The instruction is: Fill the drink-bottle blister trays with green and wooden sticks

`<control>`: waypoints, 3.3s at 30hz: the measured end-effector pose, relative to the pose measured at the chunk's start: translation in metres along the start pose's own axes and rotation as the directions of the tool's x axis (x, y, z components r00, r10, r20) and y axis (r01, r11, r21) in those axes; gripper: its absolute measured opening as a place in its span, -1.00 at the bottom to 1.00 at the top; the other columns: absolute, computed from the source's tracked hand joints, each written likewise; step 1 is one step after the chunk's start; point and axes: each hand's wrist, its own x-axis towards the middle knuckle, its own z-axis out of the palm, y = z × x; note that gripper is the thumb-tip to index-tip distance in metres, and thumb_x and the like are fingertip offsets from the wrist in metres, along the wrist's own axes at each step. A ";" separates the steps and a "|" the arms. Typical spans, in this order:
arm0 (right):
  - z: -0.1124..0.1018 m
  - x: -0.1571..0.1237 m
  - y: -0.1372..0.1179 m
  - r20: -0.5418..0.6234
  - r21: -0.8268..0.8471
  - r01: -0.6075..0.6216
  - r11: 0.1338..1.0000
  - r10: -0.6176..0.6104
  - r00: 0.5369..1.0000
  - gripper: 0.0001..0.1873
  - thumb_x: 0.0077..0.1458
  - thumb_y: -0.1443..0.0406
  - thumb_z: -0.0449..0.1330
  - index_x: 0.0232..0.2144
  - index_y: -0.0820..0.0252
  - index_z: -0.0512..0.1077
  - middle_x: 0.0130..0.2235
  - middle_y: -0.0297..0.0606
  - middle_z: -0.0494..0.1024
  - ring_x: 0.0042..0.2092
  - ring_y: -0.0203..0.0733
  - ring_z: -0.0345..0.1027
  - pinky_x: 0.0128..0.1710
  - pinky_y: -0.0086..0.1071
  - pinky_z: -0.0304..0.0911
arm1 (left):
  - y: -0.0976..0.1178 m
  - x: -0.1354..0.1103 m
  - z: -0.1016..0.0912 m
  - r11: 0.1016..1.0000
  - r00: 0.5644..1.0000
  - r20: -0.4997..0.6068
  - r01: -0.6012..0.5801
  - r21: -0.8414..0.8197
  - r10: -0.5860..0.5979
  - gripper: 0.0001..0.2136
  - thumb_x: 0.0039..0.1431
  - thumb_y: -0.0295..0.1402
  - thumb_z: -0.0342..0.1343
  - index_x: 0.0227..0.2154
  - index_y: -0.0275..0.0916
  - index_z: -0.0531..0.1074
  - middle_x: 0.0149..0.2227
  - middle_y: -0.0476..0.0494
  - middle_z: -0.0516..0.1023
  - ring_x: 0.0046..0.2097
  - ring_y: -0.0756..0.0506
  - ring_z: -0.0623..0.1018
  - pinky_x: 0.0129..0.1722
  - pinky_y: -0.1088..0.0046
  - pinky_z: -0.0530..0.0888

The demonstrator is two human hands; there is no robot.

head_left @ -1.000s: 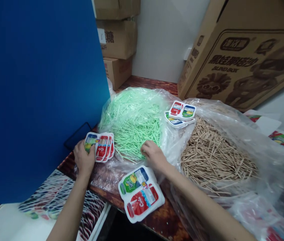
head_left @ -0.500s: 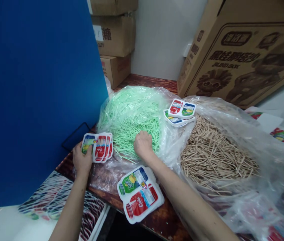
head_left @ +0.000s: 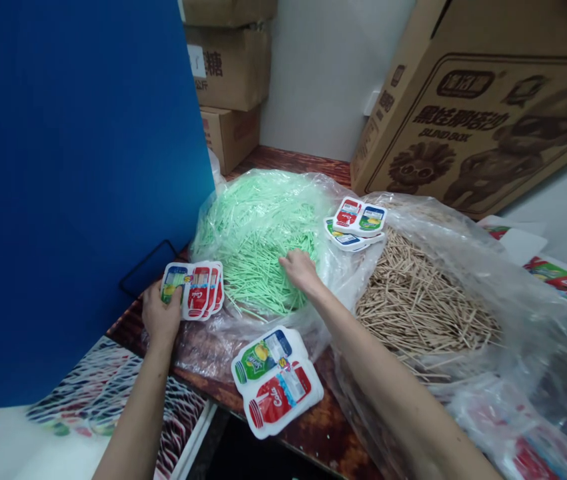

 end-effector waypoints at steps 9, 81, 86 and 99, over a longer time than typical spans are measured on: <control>-0.014 0.006 0.015 0.082 0.485 -0.056 0.872 0.018 0.996 -0.84 0.06 0.40 0.05 -0.54 0.16 0.18 -0.53 -0.41 0.49 -0.49 -0.34 0.26 -0.49 -0.51 0.06 | 0.002 0.000 -0.001 1.000 1.000 0.010 -0.021 -0.006 0.021 -0.60 0.10 -0.15 0.04 -0.08 -0.29 0.40 -0.09 -0.32 0.47 0.03 -0.32 0.42 0.04 0.14 0.34; 0.011 -0.206 0.079 0.053 0.906 -0.049 0.420 0.001 0.999 -0.82 0.22 0.19 0.06 -0.29 0.17 0.35 -0.41 -0.37 0.36 -0.39 -0.30 0.24 -0.36 -0.41 0.18 | 0.152 -0.118 0.000 0.793 0.700 0.575 0.020 -0.609 0.424 -0.76 0.22 -0.24 0.02 -0.15 -0.22 0.47 -0.11 -0.16 0.58 -0.07 -0.15 0.54 -0.05 0.32 0.43; 0.040 -0.238 0.096 -0.169 0.801 0.032 0.597 0.175 0.970 -0.83 0.25 0.21 0.01 -0.32 0.14 0.32 -0.35 -0.30 0.41 -0.27 -0.20 0.29 -0.21 -0.34 0.18 | 0.118 -0.135 -0.010 0.866 0.762 0.501 -0.153 -0.476 0.410 -0.80 0.22 -0.26 0.02 -0.23 -0.21 0.48 -0.21 -0.13 0.57 -0.12 -0.15 0.53 -0.07 0.29 0.42; 0.011 -0.244 0.113 -0.113 0.515 0.124 0.848 -0.077 0.991 -0.80 0.28 0.35 -0.10 -0.30 0.14 0.31 -0.33 -0.27 0.37 -0.31 -0.19 0.27 -0.26 -0.34 0.19 | 0.098 -0.162 -0.020 0.798 0.681 0.417 -0.498 -0.340 0.603 -0.84 0.24 -0.34 -0.02 -0.20 -0.19 0.43 -0.14 -0.19 0.52 -0.09 -0.19 0.48 -0.05 0.24 0.38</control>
